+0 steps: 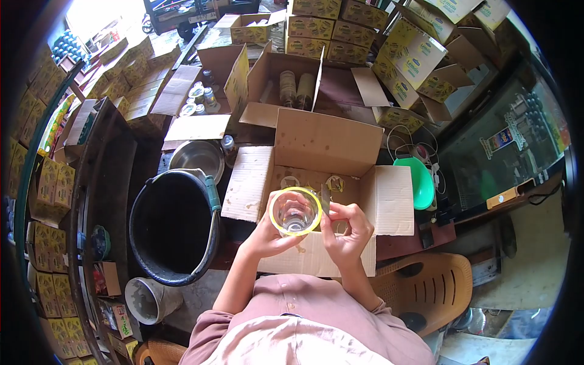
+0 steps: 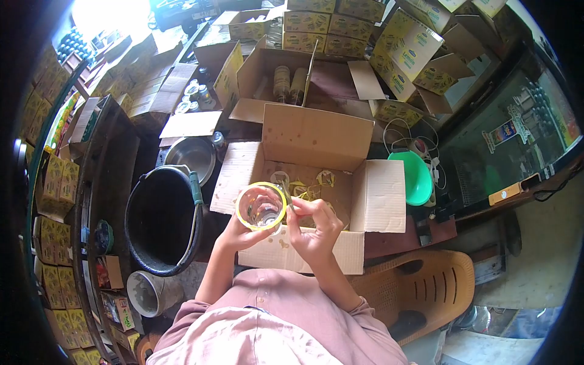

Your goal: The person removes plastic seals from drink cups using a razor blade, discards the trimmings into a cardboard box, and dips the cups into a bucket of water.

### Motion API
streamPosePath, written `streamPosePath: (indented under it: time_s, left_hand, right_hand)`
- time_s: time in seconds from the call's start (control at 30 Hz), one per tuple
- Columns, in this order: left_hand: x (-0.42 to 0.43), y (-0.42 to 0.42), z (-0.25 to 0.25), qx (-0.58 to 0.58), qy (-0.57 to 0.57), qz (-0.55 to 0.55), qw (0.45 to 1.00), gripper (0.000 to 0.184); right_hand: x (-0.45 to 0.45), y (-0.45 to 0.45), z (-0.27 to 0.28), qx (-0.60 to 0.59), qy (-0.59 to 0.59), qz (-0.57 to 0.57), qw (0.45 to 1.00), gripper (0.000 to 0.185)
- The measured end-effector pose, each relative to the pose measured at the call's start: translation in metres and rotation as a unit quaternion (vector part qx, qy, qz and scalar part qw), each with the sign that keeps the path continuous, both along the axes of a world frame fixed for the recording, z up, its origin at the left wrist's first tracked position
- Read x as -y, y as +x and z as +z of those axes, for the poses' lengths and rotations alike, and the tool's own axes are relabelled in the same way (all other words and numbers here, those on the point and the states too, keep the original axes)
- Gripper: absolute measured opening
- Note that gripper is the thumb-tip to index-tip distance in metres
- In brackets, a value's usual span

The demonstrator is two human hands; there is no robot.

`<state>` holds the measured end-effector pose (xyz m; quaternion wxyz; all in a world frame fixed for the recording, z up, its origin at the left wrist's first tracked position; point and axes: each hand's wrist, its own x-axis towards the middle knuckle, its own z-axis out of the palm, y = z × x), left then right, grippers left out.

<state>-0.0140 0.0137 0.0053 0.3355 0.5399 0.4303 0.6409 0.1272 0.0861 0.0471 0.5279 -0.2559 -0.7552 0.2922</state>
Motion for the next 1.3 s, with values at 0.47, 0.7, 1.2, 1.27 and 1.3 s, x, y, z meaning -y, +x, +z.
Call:
streamPosePath:
  time_s: [0.47,0.7,1.2,1.27,1.3]
  left_hand:
    - [0.007,-0.002,0.0,0.003,-0.028,-0.057,0.998,0.07]
    - [0.004,0.003,0.004,-0.001,-0.001,-0.029,1.0,0.067]
    - [-0.001,0.003,-0.009,0.094,0.0,0.014,0.995,0.073]
    - [0.0,0.003,-0.007,0.094,-0.008,0.016,0.995,0.074]
    - [0.0,0.003,-0.006,0.095,-0.012,0.017,0.995,0.074]
  right_hand:
    - [-0.005,0.002,0.003,0.013,-0.019,0.034,0.999,0.029]
    - [-0.003,-0.002,0.003,0.025,0.0,0.018,1.0,0.029]
    - [0.009,-0.004,-0.003,-0.018,0.015,0.011,1.0,0.023]
    - [0.01,-0.004,-0.002,-0.021,0.02,0.014,0.999,0.024]
    - [0.01,-0.004,-0.001,-0.013,0.026,0.011,1.0,0.024]
